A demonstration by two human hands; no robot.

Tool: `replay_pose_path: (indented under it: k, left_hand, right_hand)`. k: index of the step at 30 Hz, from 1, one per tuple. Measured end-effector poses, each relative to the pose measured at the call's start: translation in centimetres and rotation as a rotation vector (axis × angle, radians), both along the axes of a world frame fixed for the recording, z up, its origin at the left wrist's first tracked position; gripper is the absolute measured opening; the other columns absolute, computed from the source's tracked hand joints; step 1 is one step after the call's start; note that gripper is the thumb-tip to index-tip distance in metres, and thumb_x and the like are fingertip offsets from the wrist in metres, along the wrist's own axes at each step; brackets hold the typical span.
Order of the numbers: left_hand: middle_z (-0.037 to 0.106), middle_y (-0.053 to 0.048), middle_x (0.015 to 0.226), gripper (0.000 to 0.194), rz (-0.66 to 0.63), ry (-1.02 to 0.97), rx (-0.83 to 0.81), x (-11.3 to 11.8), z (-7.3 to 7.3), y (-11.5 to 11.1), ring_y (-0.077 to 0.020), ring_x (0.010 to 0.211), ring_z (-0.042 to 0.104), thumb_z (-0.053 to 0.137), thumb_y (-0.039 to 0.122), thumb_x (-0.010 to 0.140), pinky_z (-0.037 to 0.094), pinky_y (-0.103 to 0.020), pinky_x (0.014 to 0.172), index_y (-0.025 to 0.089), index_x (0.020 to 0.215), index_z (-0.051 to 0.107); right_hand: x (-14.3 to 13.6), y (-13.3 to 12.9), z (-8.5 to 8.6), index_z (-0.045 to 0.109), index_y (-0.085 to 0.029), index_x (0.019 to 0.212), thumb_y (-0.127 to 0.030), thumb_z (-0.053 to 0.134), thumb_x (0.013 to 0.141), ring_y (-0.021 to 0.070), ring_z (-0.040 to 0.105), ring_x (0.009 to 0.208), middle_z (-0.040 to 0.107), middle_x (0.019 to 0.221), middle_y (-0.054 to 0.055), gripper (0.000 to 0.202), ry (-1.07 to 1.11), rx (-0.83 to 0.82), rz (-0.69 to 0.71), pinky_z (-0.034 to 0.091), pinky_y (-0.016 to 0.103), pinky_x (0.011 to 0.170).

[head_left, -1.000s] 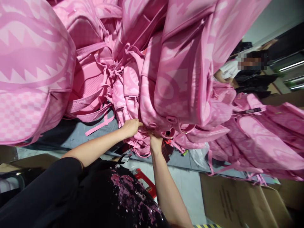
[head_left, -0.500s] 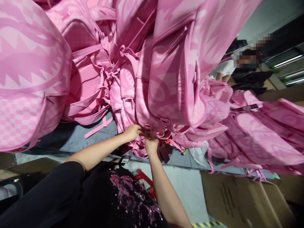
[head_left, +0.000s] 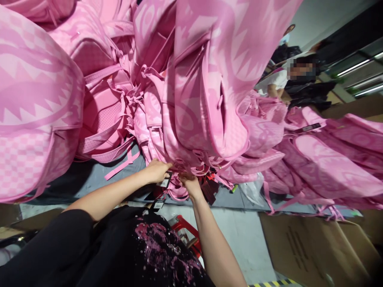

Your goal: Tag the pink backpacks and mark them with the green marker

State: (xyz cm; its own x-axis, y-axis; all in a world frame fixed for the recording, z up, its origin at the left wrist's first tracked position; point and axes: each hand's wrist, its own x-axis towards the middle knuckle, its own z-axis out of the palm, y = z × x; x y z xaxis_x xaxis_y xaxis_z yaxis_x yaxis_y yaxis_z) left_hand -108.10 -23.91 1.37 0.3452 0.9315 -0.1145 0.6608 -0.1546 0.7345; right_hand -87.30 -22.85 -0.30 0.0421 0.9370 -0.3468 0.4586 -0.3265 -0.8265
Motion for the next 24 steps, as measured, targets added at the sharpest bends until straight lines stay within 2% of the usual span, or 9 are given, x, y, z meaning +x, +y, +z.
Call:
replay_pose_path:
  k: [2,5,8,10,13,16,18,20,24]
  left_hand:
    - [0.074,-0.013,0.1,0.046,-0.021,-0.037,0.012,-0.7,-0.1,-0.2,-0.0301,0.1,0.069,0.067,0.023,0.08,0.05,-0.042,0.094,0.016,0.125,0.061]
    - [0.071,-0.004,0.113,0.053,-0.042,-0.128,0.056,-1.4,-0.8,-0.6,-0.0187,0.102,0.068,0.069,0.019,0.078,0.051,-0.025,0.089,0.022,0.128,0.055]
    - [0.071,-0.001,0.11,0.034,0.008,-0.178,0.122,-1.4,-1.8,-0.8,-0.0122,0.099,0.067,0.054,0.013,0.087,0.05,-0.02,0.086,0.021,0.12,0.058]
    - [0.072,-0.002,0.103,0.026,0.03,-0.18,0.174,-1.1,-2.4,-0.7,-0.0117,0.094,0.067,0.045,0.012,0.093,0.049,-0.02,0.083,0.02,0.111,0.062]
    - [0.071,-0.002,0.098,0.02,-0.003,-0.162,0.271,-0.3,-2.7,-0.5,-0.0122,0.088,0.066,0.05,0.019,0.094,0.048,-0.021,0.079,0.021,0.104,0.067]
    - [0.069,-0.006,0.098,0.019,-0.008,-0.106,0.383,0.6,-2.6,-0.6,-0.017,0.09,0.062,0.053,0.022,0.094,0.045,-0.029,0.08,0.021,0.098,0.071]
    - [0.068,-0.008,0.102,0.019,-0.012,-0.074,0.459,1.2,-2.5,-0.7,-0.0212,0.099,0.058,0.053,0.022,0.094,0.04,-0.037,0.089,0.022,0.094,0.072]
    - [0.069,-0.007,0.105,0.019,-0.027,-0.058,0.52,1.7,-2.4,-0.9,-0.0232,0.106,0.054,0.054,0.022,0.094,0.033,-0.043,0.096,0.024,0.095,0.072]
    - [0.071,-0.006,0.102,0.018,-0.039,-0.048,0.574,2.4,-2.4,-1.1,-0.0226,0.104,0.052,0.053,0.023,0.095,0.029,-0.042,0.092,0.023,0.097,0.071]
  right_hand:
    - [0.2,0.2,0.1,0.067,-0.016,0.076,-0.039,0.073,0.059,0.0155,0.056,0.055,0.064,0.063,0.003,0.03,0.138,-0.1,-0.002,0.043,0.025,0.048]
    - [0.6,0.4,0.4,0.066,-0.015,0.079,-0.038,0.08,0.052,0.0112,0.051,0.05,0.06,0.062,0.0,0.038,0.309,-0.224,-0.011,0.041,0.022,0.043]
    - [0.9,0.5,0.6,0.066,-0.015,0.08,-0.031,0.085,0.048,0.0071,0.045,0.046,0.055,0.059,-0.004,0.041,0.44,-0.325,-0.01,0.037,0.018,0.039]
    - [0.9,0.7,0.6,0.065,-0.016,0.079,-0.028,0.086,0.049,0.0065,0.045,0.046,0.053,0.059,-0.004,0.039,0.514,-0.372,-0.008,0.038,0.018,0.039]
    - [0.7,1.1,0.5,0.063,-0.017,0.079,-0.024,0.086,0.055,0.0068,0.047,0.048,0.053,0.059,-0.004,0.034,0.609,-0.419,-0.002,0.039,0.017,0.04]
    - [0.6,1.3,0.5,0.062,-0.018,0.077,-0.021,0.085,0.055,0.0062,0.045,0.047,0.052,0.058,-0.005,0.032,0.686,-0.443,-0.002,0.035,0.015,0.039]
    - [0.6,1.3,0.5,0.061,-0.018,0.075,-0.019,0.085,0.054,0.0059,0.045,0.047,0.053,0.059,-0.006,0.031,0.726,-0.43,-0.017,0.033,0.015,0.039]
    - [0.5,1.1,0.4,0.062,-0.018,0.074,-0.018,0.084,0.053,0.0067,0.048,0.05,0.056,0.061,-0.005,0.031,0.745,-0.399,-0.039,0.037,0.016,0.042]
    - [-0.1,0.4,-0.4,0.064,-0.016,0.079,-0.02,0.083,0.056,0.0083,0.052,0.053,0.061,0.064,-0.003,0.03,0.721,-0.306,-0.097,0.043,0.02,0.049]
